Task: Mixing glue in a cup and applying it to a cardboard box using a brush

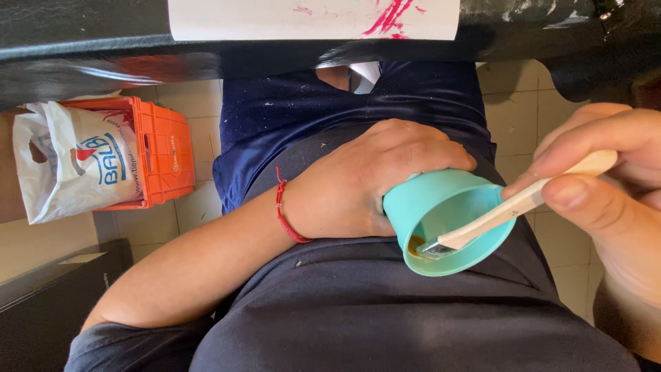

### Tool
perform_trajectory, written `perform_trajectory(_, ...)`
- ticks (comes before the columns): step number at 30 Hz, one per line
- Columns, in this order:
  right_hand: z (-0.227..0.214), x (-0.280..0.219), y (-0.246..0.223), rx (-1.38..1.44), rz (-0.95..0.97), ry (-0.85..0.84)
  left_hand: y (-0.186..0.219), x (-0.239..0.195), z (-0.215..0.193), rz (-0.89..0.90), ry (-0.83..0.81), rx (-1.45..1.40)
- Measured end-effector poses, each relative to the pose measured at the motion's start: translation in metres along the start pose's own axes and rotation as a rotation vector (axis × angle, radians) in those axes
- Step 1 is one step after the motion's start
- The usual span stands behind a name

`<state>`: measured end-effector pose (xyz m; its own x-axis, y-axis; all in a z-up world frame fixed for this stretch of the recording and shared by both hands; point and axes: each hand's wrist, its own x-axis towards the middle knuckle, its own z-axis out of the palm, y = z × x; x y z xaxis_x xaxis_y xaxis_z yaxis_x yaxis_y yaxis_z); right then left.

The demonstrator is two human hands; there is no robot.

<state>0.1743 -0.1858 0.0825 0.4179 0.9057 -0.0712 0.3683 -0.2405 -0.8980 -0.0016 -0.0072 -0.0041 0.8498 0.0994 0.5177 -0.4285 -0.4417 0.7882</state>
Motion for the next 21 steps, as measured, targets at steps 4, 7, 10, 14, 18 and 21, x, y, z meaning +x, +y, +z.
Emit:
perform_trajectory(4, -0.011, 0.002, 0.017, -0.061, -0.017, 0.002, -0.001, 0.001, 0.0, 0.005, 0.003, -0.015)
perform_trajectory(7, -0.031, -0.005, 0.054, -0.091, -0.155, -0.001, -0.001, 0.002, -0.003, -0.05, -0.022, -0.034)
perform_trajectory(10, -0.021, -0.011, 0.022, -0.109, -0.169, 0.022, 0.0, 0.004, -0.003, -0.036, -0.017, -0.055)
perform_trajectory(14, -0.001, -0.004, -0.029, -0.71, -0.719, -0.281, 0.004, 0.007, -0.006, -0.104, -0.003, -0.086)
perform_trajectory(18, -0.026, -0.013, -0.005, -0.673, -0.689, -0.305, 0.005, 0.006, -0.005, -0.136, -0.03, -0.074)
perform_trajectory(21, -0.032, -0.014, -0.008, -0.67, -0.689, -0.334, 0.001, 0.001, -0.002, -0.113, -0.034, -0.031)
